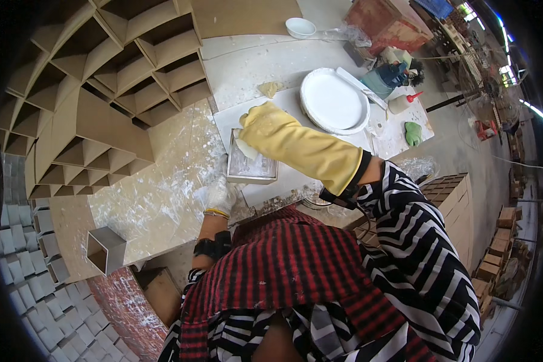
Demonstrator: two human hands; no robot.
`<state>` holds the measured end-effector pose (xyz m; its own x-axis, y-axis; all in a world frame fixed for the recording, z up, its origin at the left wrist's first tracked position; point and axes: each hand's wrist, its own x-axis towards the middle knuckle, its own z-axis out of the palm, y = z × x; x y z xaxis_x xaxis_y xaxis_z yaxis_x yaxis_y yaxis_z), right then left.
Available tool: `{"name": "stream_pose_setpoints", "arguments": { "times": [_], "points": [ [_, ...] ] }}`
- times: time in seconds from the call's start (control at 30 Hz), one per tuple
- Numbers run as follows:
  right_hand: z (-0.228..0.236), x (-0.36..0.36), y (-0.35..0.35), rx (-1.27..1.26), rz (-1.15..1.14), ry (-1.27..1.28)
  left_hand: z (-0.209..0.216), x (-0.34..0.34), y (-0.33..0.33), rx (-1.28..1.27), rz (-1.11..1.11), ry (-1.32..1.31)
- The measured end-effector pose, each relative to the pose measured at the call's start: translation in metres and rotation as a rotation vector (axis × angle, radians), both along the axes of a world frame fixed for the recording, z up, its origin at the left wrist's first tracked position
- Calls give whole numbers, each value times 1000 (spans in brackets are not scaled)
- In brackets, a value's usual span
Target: Applying glue or sealant to the edges and surfaces of small boxes for assembly in a manufacturing setting.
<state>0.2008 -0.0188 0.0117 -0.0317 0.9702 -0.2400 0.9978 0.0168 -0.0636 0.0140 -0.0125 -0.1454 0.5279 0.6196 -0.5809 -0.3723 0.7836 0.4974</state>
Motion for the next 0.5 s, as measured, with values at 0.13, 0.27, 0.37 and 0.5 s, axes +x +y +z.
{"name": "stream_pose_setpoints", "arguments": {
  "times": [0.13,0.27,0.37,0.5],
  "points": [
    [6,2,-19,62,115,-124,0,-2,-4,54,-25,52],
    [48,-11,-35,-222,-197,76,15,-9,-13,773,-257,559],
    [12,23,-67,-97,137,-179,3,-5,-13,595,-169,452],
    [1,17,-92,-73,131,-931,17,-5,-14,1104,-244,653]
  ]
}}
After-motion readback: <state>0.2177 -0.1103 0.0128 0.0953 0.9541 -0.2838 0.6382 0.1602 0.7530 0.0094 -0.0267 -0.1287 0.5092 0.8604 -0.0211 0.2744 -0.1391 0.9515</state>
